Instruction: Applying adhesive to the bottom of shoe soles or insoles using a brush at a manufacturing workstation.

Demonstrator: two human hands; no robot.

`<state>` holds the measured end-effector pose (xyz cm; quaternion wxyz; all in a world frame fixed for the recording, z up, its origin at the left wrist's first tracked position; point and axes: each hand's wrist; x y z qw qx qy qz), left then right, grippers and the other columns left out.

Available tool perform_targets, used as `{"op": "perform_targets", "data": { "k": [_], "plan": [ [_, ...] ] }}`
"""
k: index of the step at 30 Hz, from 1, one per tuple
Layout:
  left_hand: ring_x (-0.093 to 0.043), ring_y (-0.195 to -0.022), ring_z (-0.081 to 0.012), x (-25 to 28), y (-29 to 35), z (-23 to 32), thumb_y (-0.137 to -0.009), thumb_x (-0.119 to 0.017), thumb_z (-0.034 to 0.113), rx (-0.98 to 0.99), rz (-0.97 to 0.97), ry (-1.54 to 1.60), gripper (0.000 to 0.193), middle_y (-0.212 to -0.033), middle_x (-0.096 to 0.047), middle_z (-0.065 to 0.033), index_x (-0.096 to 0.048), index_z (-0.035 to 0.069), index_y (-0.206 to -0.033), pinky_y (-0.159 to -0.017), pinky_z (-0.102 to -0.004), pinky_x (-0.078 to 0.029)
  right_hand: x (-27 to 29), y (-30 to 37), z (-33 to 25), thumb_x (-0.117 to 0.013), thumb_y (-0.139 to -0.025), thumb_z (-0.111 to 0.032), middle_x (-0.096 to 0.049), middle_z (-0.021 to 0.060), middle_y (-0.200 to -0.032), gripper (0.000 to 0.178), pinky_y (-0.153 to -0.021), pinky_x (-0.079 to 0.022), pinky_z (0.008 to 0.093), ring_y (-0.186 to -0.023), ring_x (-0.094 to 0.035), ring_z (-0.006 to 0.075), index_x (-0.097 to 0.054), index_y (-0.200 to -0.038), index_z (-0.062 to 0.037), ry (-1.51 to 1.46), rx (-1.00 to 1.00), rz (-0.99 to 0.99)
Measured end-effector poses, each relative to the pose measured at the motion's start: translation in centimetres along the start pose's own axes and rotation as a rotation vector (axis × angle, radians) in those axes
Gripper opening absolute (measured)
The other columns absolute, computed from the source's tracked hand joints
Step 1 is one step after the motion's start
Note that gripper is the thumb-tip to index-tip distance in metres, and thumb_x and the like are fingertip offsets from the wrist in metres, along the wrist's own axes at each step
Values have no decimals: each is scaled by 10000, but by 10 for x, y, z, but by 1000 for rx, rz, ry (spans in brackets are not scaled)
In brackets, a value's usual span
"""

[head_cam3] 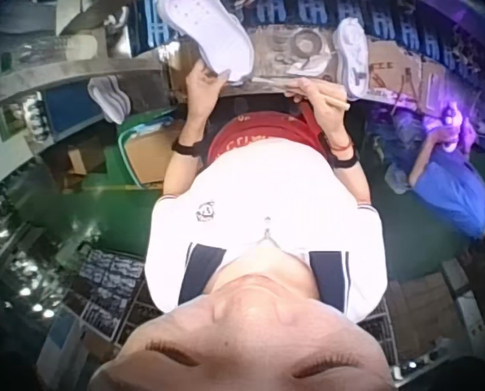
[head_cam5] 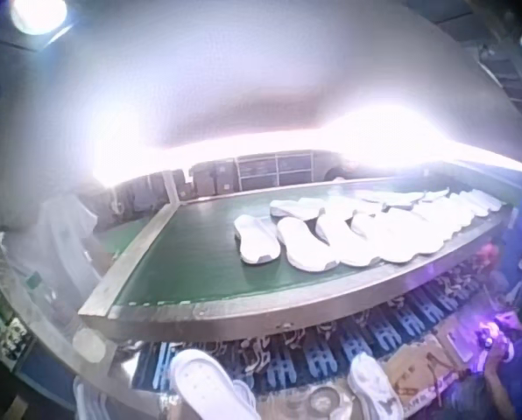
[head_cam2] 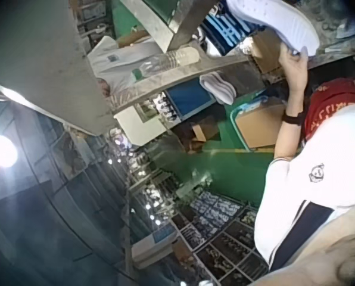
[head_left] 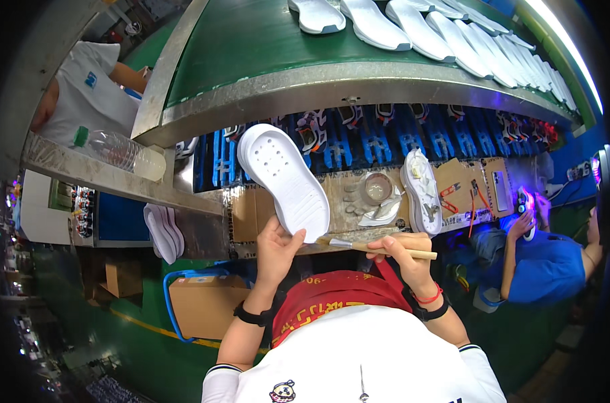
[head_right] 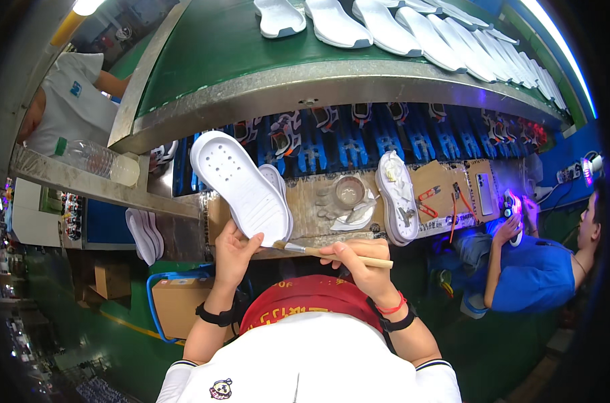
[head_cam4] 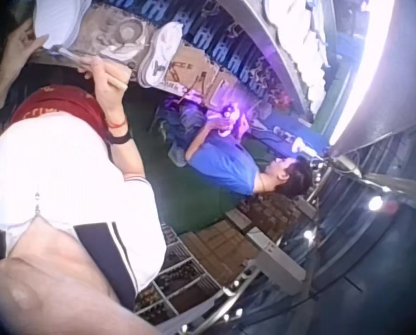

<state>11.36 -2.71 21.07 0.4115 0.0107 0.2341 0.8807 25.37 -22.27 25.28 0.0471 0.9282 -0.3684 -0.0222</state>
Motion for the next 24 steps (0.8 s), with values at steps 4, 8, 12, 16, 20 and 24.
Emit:
{"op": "perform_targets", "data": {
  "k": [4,8,12,16,20,24],
  "plan": [
    [-615,-931,-154,-7,5,5,-831,-568,-72,-110,14,-66,388,-1071,-612,-145,-456,-82,-1202,-790,-233,-494,-5,-5,5,-530,-870,-54,-674,122,-672,196,-488,-482,216,-514,-606,132,-693,-830,48,109,91,-26],
    [-616,-922,-151,-9,8,6,-829,-571,-67,-169,25,-106,374,-1053,-620,-144,-472,-84,-1189,-784,-244,-499,2,-8,-9,-535,-865,-50,-672,119,-665,189,-483,-479,217,-506,-605,134,-697,-820,37,178,141,-56],
    [-617,-915,-152,-11,7,6,-827,-573,-61,-183,21,-119,371,-1047,-621,-150,-475,-88,-1184,-779,-251,-504,1,-14,-9,-532,-857,-39,-670,117,-658,192,-485,-481,226,-498,-604,139,-697,-793,35,204,173,-68],
    [-618,-913,-153,-9,7,5,-826,-577,-56,-187,30,-153,381,-1037,-623,-152,-470,-91,-1190,-780,-255,-507,13,-14,-6,-528,-852,-36,-665,115,-642,192,-490,-483,236,-496,-609,148,-695,-788,34,167,146,-81],
    [-619,-911,-156,-11,7,8,-825,-580,-51,-183,17,-141,391,-1038,-623,-158,-464,-94,-1195,-782,-258,-510,7,-21,-11,-517,-856,-37,-662,121,-636,211,-496,-486,235,-502,-618,154,-693,-770,41,282,207,-119],
    [-613,-919,-159,-11,9,12,-820,-580,-76,-147,23,-152,327,-1029,-610,-158,-476,-91,-1130,-788,-244,-503,16,-22,-9,-520,-851,-31,-661,118,-636,201,-490,-483,238,-503,-615,157,-693,-777,39,251,263,-149]
  ]
}}
Point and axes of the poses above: each hand's wrist, its own y-axis away from the middle knuckle, its own x-axis out of the back of the hand, z = x × y
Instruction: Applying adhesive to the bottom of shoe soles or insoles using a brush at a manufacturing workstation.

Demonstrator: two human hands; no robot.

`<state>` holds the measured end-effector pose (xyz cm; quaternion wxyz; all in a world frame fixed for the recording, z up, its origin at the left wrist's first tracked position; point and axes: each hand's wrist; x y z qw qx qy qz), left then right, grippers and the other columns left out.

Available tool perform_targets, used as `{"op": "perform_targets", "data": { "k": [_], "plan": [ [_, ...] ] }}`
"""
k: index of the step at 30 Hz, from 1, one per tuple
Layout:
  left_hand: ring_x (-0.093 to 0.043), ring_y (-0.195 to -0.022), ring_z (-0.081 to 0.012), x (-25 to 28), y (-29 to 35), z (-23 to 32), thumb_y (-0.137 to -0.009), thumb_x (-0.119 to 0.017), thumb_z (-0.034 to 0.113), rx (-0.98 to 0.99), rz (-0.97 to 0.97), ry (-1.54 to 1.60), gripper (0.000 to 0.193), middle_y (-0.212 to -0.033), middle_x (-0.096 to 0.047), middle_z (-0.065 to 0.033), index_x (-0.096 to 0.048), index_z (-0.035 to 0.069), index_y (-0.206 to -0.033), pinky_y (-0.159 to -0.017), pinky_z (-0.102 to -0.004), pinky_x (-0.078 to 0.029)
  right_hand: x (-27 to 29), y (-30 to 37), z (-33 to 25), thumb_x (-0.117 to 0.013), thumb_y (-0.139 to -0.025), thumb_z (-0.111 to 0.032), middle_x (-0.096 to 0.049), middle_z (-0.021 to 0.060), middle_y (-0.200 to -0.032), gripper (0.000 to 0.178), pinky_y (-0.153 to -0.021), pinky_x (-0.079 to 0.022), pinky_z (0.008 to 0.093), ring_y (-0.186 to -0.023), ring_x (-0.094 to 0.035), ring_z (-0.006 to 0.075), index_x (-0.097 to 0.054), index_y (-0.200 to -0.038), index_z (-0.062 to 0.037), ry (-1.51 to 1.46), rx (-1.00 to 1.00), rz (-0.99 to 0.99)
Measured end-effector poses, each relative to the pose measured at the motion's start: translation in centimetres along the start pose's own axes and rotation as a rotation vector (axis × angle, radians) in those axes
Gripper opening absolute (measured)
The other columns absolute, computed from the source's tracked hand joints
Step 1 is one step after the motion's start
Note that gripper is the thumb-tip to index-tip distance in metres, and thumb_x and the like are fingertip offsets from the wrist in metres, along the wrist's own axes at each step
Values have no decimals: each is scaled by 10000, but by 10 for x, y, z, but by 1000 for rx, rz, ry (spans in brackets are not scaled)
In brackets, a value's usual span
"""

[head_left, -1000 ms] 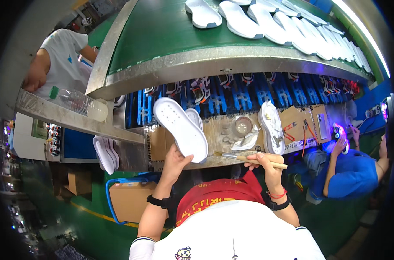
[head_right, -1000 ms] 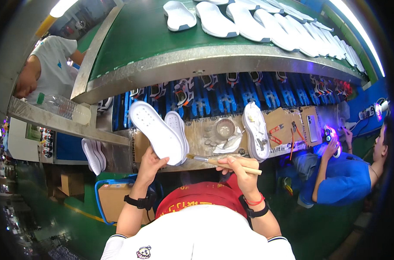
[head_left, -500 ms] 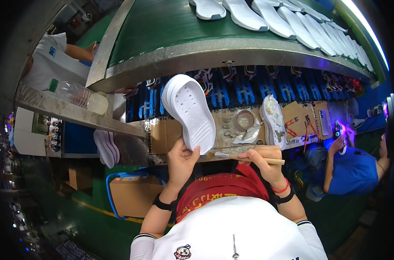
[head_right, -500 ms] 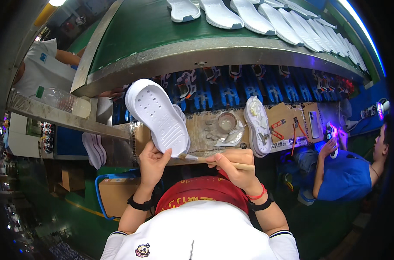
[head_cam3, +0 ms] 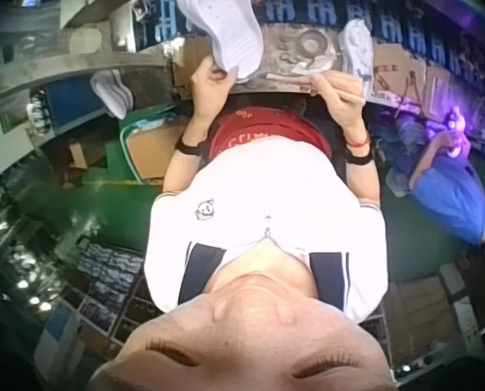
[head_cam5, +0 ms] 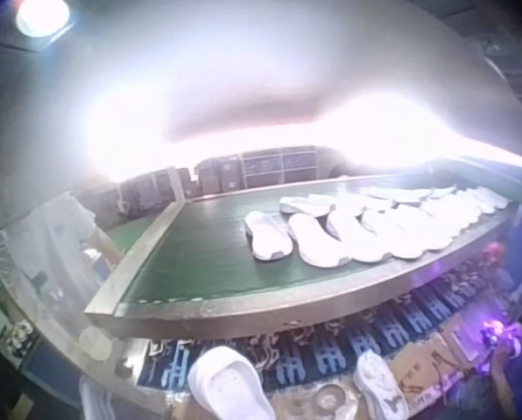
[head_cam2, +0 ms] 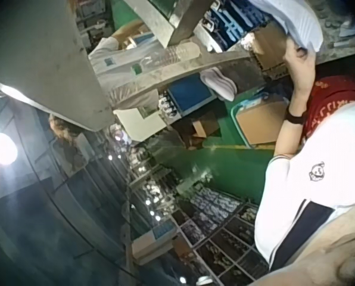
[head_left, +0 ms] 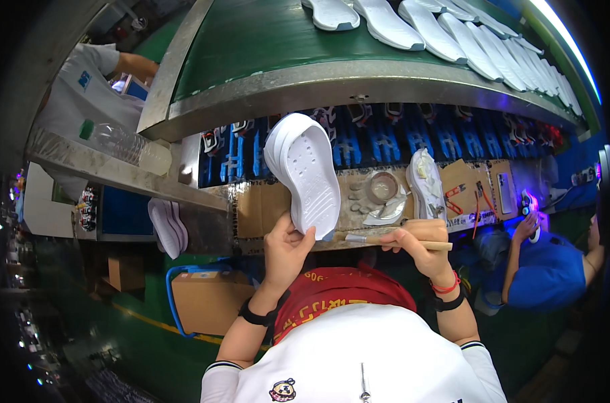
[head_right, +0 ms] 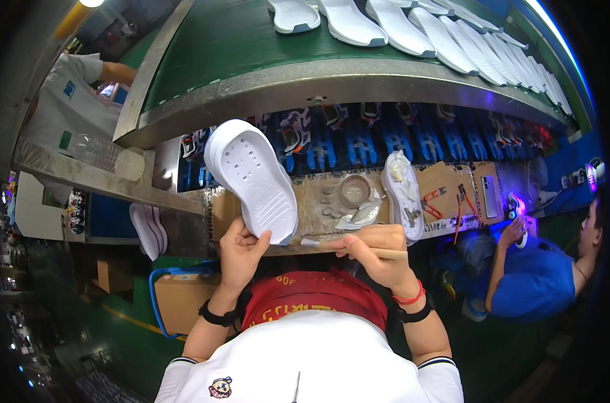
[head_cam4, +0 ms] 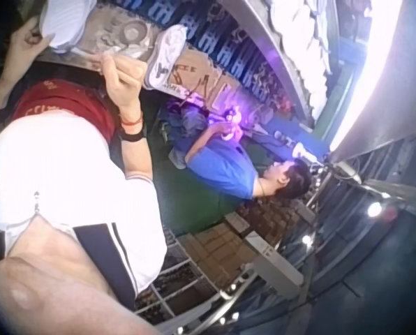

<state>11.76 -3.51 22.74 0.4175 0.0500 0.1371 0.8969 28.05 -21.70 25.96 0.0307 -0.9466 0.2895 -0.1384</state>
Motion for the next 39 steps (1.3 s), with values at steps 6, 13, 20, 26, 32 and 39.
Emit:
{"op": "perform_targets", "data": {
  "k": [6,13,20,26,32,39],
  "plan": [
    [-614,-916,-158,-1,-3,3,-818,-581,-77,-5,2,20,331,-1030,-611,-153,-474,-93,-1131,-788,-242,-503,-1,-6,1,-526,-834,-21,-657,111,-625,187,-478,-468,234,-496,-608,160,-691,-773,44,19,-13,-7],
    [-624,-932,-191,-2,-14,8,-818,-587,-48,-58,-45,-18,381,-1052,-611,-187,-446,-96,-1169,-788,-272,-524,6,-8,-8,-479,-844,-60,-650,138,-627,249,-501,-480,255,-509,-604,178,-674,-752,66,97,13,-32],
    [-652,-876,-264,4,-105,102,-857,-561,36,66,-287,200,402,-1037,-590,-227,-361,-87,-1183,-688,-308,-585,33,14,-25,-455,-841,-147,-636,197,-623,339,-481,-502,247,-504,-626,212,-655,-759,113,-147,-118,579],
    [-559,-1081,-311,20,-222,134,-898,-470,-22,-79,-278,737,220,-1134,-512,-275,-467,-163,-1067,-945,-301,-489,14,14,-13,-465,-849,-140,-645,191,-636,320,-486,-508,251,-507,-627,213,-663,-774,101,-213,-196,504],
    [-536,-683,-119,18,-136,59,-893,-565,98,-424,219,341,390,-1060,-472,-70,-358,43,-1219,-491,-198,-427,1,15,-3,-474,-853,-129,-639,187,-637,307,-493,-497,245,-518,-627,217,-658,-771,102,-217,-242,529],
    [-390,-1072,-320,277,-36,-218,-775,-691,285,234,1644,-494,606,-1175,-387,-240,-371,-44,-1170,-925,-421,-338,-20,20,0,-488,-880,-165,-636,187,-625,331,-499,-442,237,-499,-595,200,-658,-776,100,-164,-317,500]
  ]
}}
Point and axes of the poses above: each hand's wrist, its own y-axis away from the middle knuckle, its own x-axis out of the back of the hand, z = x × y
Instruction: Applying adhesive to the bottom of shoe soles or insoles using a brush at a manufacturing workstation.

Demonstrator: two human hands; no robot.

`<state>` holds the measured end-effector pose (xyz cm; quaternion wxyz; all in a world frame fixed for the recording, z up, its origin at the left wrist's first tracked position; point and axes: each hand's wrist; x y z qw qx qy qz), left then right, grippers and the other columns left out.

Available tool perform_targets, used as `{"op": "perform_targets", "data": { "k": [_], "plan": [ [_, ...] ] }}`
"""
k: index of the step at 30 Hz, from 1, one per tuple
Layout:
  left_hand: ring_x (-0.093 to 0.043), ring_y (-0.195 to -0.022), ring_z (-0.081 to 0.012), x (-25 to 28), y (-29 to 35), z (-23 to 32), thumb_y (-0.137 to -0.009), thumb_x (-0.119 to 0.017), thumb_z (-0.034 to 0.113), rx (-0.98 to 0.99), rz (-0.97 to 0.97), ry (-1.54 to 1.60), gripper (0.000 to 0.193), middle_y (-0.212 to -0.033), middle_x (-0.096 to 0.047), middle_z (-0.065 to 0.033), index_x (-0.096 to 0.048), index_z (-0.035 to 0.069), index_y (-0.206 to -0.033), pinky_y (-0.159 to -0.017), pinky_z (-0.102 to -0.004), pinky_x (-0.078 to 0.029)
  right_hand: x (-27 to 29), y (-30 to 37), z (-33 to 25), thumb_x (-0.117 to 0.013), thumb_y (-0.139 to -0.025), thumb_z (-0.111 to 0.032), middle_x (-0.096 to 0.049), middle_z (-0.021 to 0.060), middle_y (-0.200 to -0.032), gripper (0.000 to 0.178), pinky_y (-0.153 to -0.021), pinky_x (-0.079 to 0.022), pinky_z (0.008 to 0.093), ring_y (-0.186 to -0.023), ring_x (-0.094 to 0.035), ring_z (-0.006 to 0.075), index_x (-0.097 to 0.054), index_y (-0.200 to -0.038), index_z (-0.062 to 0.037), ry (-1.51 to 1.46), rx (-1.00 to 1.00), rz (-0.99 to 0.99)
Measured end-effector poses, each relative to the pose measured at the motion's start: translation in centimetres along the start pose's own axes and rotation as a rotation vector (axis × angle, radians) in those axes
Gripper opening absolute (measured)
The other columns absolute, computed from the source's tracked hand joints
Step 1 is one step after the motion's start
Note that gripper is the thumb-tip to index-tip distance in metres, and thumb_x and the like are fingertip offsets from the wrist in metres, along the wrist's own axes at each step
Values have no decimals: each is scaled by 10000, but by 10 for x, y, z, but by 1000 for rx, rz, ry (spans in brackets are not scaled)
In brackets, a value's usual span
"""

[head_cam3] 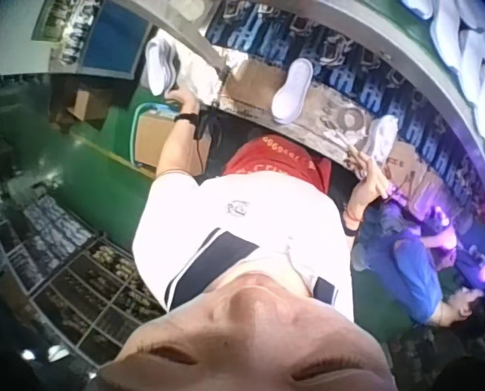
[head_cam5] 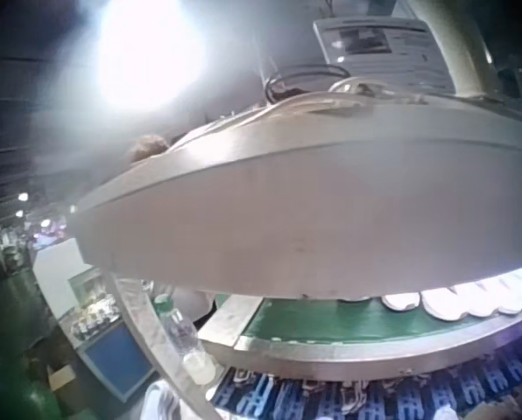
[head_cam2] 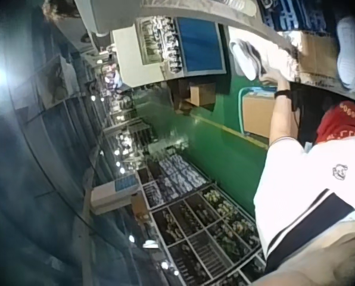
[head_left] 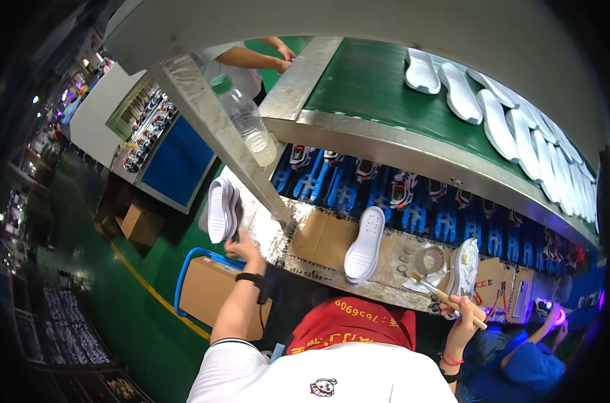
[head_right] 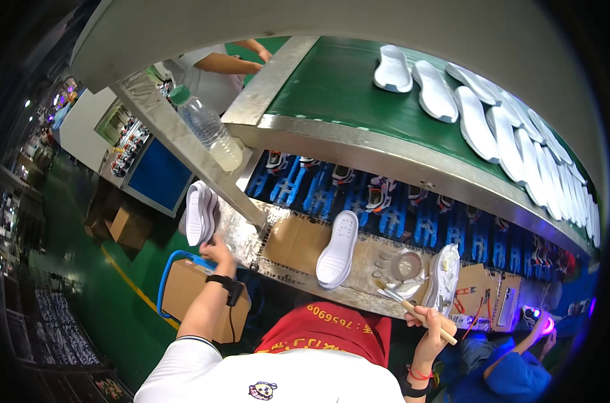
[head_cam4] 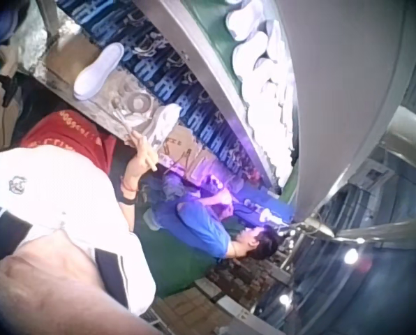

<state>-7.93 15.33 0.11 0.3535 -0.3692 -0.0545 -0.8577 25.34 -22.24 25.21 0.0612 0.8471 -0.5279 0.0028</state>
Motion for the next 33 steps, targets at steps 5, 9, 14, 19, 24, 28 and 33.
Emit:
{"op": "perform_targets", "data": {
  "k": [5,9,14,19,24,28,33],
  "plan": [
    [-439,-1043,-308,30,-111,-30,-763,-679,482,703,-232,575,702,-1232,-431,-178,-444,-21,-1193,-910,-459,-361,-18,4,3,-492,-885,-157,-639,185,-630,328,-492,-442,233,-496,-598,196,-660,-766,99,73,-40,-68],
    [-481,-913,-230,24,-149,-41,-713,-766,355,884,-490,639,493,-1074,-511,-92,-537,146,-1097,-690,-371,-445,-39,7,-3,-493,-884,-147,-645,178,-642,321,-496,-450,235,-502,-605,197,-662,-768,101,71,-73,-109],
    [-532,-753,-146,22,-135,-43,-712,-789,159,763,-731,698,341,-861,-600,-22,-584,94,-977,-664,-287,-450,-52,5,-1,-499,-883,-143,-654,173,-664,315,-492,-475,240,-525,-623,201,-668,-773,98,102,-96,-216],
    [-541,-1022,-260,69,-77,-68,-807,-685,88,718,-874,869,448,-1140,-542,-111,-469,-15,-1186,-904,-424,-475,-53,3,7,-487,-898,-170,-647,166,-640,336,-509,-486,252,-525,-617,191,-662,-801,100,123,-81,-267],
    [-538,-1081,-246,159,3,-83,-822,-658,79,637,-1107,641,485,-1184,-544,-123,-443,-24,-1245,-953,-383,-429,-37,5,17,-492,-895,-173,-655,170,-657,329,-517,-461,241,-517,-600,183,-669,-807,90,89,-177,-213],
    [-520,-1117,-244,166,58,-79,-801,-670,43,736,-1249,607,511,-1213,-534,-124,-441,-46,-1249,-979,-377,-399,-29,5,24,-497,-892,-169,-665,165,-678,314,-533,-444,233,-527,-593,161,-676,-825,79,73,-217,-217],
    [-488,-1152,-253,104,95,-19,-819,-650,36,764,-1296,685,518,-1253,-503,-130,-418,-61,-1272,-985,-384,-394,-26,3,31,-490,-893,-146,-669,155,-683,300,-536,-438,224,-536,-593,142,-681,-830,77,27,-239,-265]
  ]
}}
Point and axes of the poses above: each hand's wrist, its own y-axis away from the middle knuckle, its own x-axis out of the back of the hand, z = x × y
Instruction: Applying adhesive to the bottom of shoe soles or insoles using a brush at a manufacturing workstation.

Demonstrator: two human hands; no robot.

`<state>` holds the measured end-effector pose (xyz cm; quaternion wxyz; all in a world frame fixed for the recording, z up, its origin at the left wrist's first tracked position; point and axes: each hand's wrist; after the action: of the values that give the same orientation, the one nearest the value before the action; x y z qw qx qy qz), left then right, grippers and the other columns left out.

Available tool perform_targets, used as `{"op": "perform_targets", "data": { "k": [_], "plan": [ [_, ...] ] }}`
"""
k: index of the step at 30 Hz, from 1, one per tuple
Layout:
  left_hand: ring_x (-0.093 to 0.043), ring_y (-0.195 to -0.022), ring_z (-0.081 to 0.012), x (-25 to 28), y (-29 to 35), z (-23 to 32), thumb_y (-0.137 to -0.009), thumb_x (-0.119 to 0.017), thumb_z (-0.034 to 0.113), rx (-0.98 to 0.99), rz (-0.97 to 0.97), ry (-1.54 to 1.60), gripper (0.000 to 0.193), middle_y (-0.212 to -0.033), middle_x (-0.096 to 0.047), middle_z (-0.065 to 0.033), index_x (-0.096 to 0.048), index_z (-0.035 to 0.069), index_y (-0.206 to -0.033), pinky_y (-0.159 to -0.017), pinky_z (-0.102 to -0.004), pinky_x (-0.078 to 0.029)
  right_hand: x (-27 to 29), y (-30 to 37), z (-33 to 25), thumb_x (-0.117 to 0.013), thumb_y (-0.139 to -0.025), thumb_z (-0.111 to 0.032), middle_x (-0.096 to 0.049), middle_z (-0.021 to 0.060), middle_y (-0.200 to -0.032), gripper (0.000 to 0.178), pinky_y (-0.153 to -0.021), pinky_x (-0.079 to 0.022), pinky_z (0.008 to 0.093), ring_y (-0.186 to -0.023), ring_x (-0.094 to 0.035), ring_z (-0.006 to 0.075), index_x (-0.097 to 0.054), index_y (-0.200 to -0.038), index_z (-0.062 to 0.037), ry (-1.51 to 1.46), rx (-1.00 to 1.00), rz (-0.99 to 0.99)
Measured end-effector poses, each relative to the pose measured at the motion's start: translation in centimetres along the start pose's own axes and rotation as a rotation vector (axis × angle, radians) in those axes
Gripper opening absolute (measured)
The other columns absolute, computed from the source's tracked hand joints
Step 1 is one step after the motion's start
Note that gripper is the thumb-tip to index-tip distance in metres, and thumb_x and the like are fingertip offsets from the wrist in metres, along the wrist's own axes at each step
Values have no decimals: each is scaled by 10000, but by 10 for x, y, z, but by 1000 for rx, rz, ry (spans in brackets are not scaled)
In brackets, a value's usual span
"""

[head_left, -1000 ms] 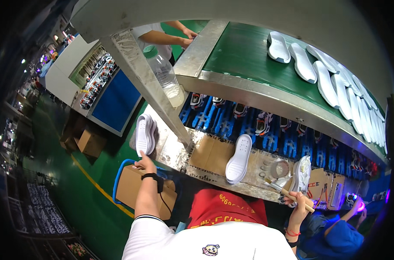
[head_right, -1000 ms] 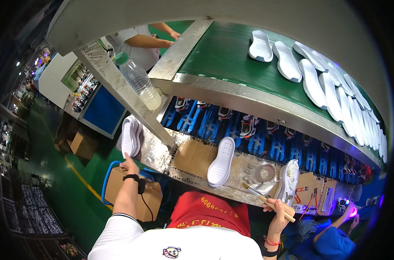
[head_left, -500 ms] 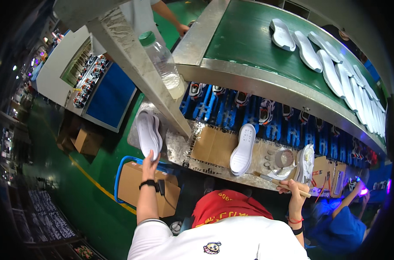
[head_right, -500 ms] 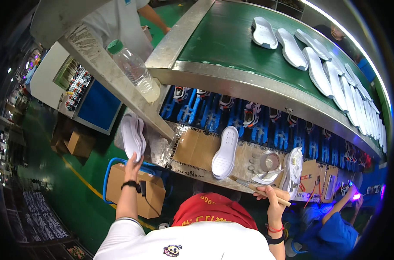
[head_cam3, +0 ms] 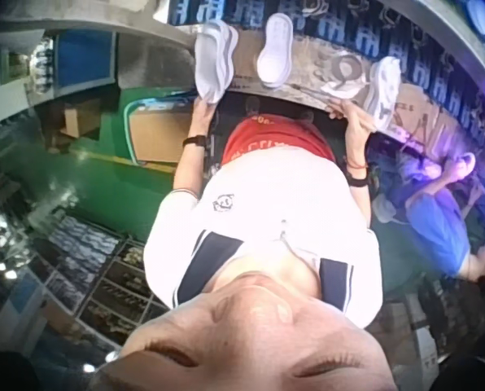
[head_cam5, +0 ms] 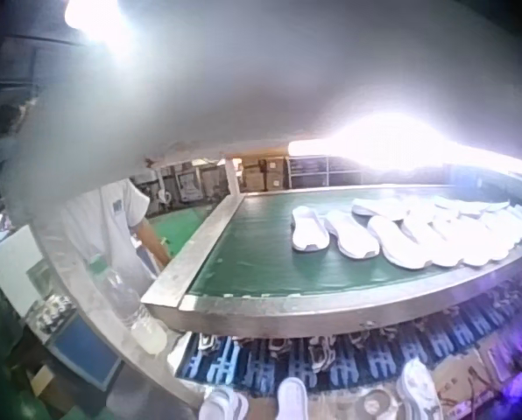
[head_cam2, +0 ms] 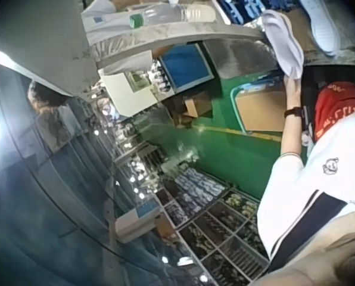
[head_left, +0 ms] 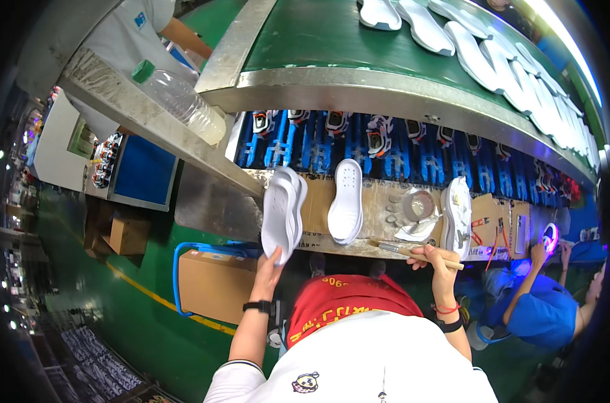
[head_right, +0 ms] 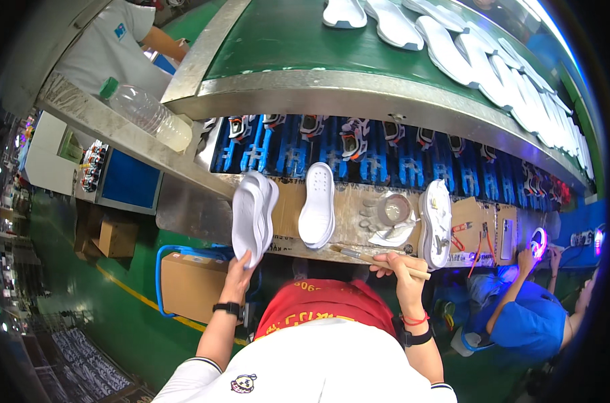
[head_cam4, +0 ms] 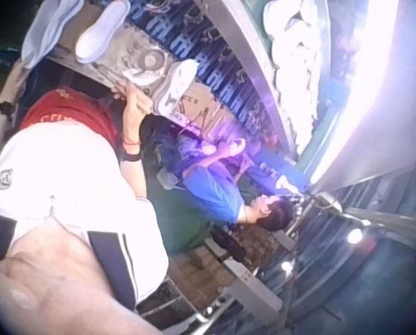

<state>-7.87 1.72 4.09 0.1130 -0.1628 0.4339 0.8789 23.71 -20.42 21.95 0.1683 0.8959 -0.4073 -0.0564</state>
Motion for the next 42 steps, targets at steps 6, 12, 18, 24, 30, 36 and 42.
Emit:
{"op": "perform_targets", "data": {
  "k": [6,12,18,24,30,36,42],
  "plan": [
    [-581,-992,-217,-21,-43,20,-800,-685,69,-41,150,-304,394,-1101,-587,-115,-533,-30,-1150,-858,-368,-477,9,3,4,-486,-896,-129,-668,150,-687,294,-537,-429,219,-548,-592,141,-677,-833,85,-22,-9,29],
    [-625,-870,-199,-25,-36,76,-753,-740,127,-298,240,-1182,482,-1004,-612,-163,-474,-65,-1106,-684,-299,-533,14,8,11,-491,-894,-139,-673,148,-700,292,-547,-429,216,-558,-591,135,-681,-842,76,-53,-57,74],
    [-608,-989,-248,-72,26,97,-832,-589,-12,-82,-148,-360,459,-1133,-567,-153,-382,-2,-1242,-787,-369,-551,12,6,5,-489,-888,-116,-675,162,-718,275,-557,-452,219,-560,-598,143,-679,-853,80,-85,-37,38],
    [-589,-1017,-215,-161,70,70,-809,-573,-65,-130,-324,-506,461,-1143,-557,-123,-406,-2,-1234,-811,-363,-545,2,7,-20,-480,-883,-62,-671,178,-726,250,-583,-518,254,-594,-640,182,-673,-842,93,-132,52,-43],
    [-569,-1010,-160,-209,86,51,-830,-585,-54,-445,-422,-591,382,-1122,-571,-121,-450,-50,-1187,-851,-275,-470,-10,1,-33,-498,-881,-55,-668,164,-695,231,-550,-510,242,-575,-635,172,-676,-824,81,-57,301,-170],
    [-577,-969,-139,-222,97,51,-838,-589,-37,-514,-397,-654,309,-1077,-585,-121,-476,-50,-1125,-833,-261,-471,-7,-2,-41,-516,-856,-22,-671,124,-674,192,-515,-491,227,-550,-628,148,-692,-818,42,150,421,-224],
    [-592,-905,-130,-224,97,49,-842,-597,-16,-503,-400,-674,275,-1018,-606,-117,-490,-50,-1093,-782,-250,-485,-9,-6,-42,-522,-848,-15,-663,115,-650,184,-505,-487,234,-529,-618,152,-690,-801,44,143,438,-250]
  ]
}}
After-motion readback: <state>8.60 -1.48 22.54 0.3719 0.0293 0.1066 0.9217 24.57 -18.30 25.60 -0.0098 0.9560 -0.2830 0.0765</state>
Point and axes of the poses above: each hand's wrist, its own y-axis away from the middle knuckle, its own x-axis out of the back of the hand, z = x × y
